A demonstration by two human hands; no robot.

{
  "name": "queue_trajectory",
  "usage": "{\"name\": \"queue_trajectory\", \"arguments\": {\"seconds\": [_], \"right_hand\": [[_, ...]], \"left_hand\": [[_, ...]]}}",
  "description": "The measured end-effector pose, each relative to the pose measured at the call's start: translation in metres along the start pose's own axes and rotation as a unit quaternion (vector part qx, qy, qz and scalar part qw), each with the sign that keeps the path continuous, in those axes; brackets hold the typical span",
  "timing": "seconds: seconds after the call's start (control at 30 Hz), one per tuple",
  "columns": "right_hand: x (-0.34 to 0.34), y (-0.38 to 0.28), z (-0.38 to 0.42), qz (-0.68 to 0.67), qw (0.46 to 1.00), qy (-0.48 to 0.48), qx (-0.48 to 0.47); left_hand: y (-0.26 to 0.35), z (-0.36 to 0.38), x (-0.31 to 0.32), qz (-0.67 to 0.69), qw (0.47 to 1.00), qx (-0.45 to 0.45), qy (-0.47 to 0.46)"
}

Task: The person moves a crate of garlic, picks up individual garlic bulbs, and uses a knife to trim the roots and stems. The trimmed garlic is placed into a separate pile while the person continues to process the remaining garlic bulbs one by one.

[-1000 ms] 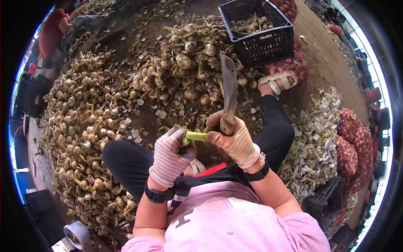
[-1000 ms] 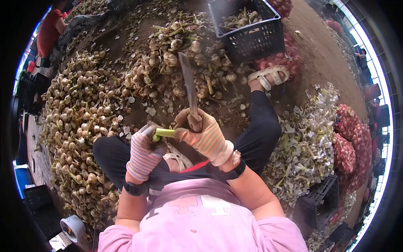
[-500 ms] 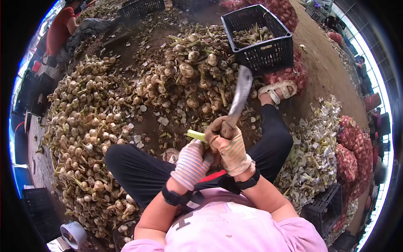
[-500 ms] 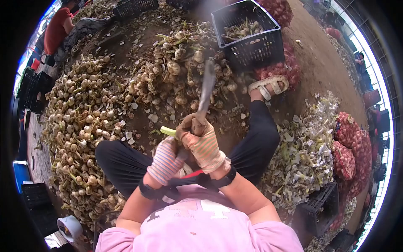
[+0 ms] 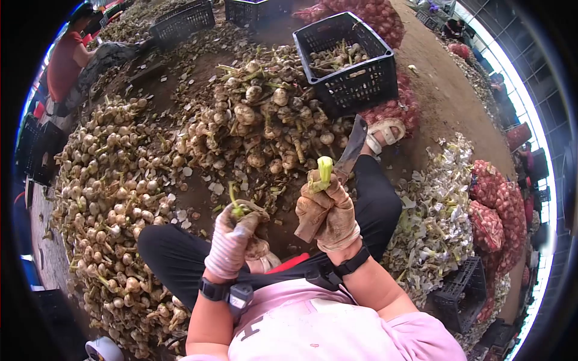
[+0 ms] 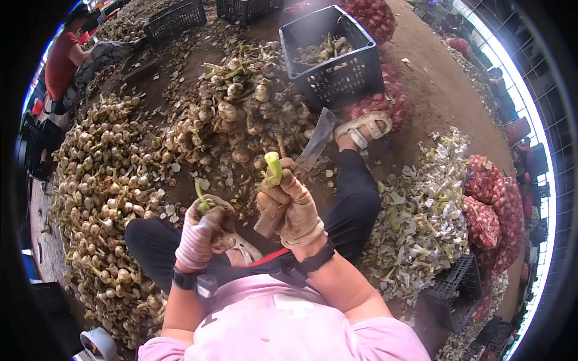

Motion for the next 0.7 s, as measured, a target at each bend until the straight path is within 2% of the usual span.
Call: {"name": "queue_trajectory", "arguments": {"seconds": [0.07, 0.1, 0.13, 0.17, 0.2, 0.23, 0.27, 0.33, 0.37, 0.4, 0.47, 0.53, 0.7], "right_hand": [[0.003, 0.003, -0.001, 0.007, 0.999, 0.012, -0.038], [0.01, 0.004, 0.002, 0.06, 0.992, 0.027, -0.108], [0.014, 0.006, 0.004, 0.059, 0.993, 0.026, -0.103], [0.015, 0.006, 0.007, 0.179, 0.965, 0.062, -0.184], [0.018, 0.006, 0.011, 0.294, 0.915, 0.095, -0.26], [0.021, 0.004, 0.015, 0.356, 0.883, 0.13, -0.277], [0.021, 0.01, 0.016, 0.357, 0.885, 0.128, -0.271], [0.024, 0.018, 0.02, 0.355, 0.86, 0.082, -0.358], [0.016, 0.02, 0.014, 0.385, 0.819, 0.046, -0.424], [0.012, 0.022, 0.012, 0.386, 0.819, 0.044, -0.423], [0.008, 0.025, 0.013, 0.412, 0.802, 0.005, -0.432], [0.008, 0.03, 0.015, 0.411, 0.808, 0.003, -0.421], [0.004, 0.035, 0.011, 0.397, 0.85, 0.044, -0.343]], "left_hand": [[0.015, 0.007, 0.003, 0.045, 0.998, -0.017, -0.052], [0.018, 0.01, 0.007, 0.045, 0.998, -0.016, -0.049], [0.021, 0.014, 0.012, 0.072, 0.997, 0.014, -0.019], [0.024, 0.018, 0.016, 0.099, 0.994, 0.045, 0.012], [0.028, 0.02, 0.02, 0.115, 0.992, 0.036, 0.019], [0.03, 0.022, 0.025, 0.124, 0.991, 0.039, 0.027], [0.03, 0.024, 0.03, 0.133, 0.99, 0.04, 0.034], [0.022, 0.021, 0.036, 0.148, 0.987, 0.063, 0.025], [0.022, 0.022, 0.037, 0.145, 0.989, 0.04, 0.017], [0.022, 0.024, 0.037, 0.142, 0.99, 0.016, 0.008], [0.02, 0.021, 0.041, 0.15, 0.988, 0.027, 0.03], [0.015, 0.016, 0.04, 0.157, 0.985, 0.039, 0.052], [0.007, 0.01, 0.033, 0.159, 0.984, 0.051, 0.057]]}}
Point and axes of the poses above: each hand's wrist, its own z-axis away from the middle knuckle, its own x-axis out of the palm, y = z × x, the point moved 2 cm from there along -z, towards the middle knuckle, and after that the axes turned 15 degrees about y, right-handed, at the moved point
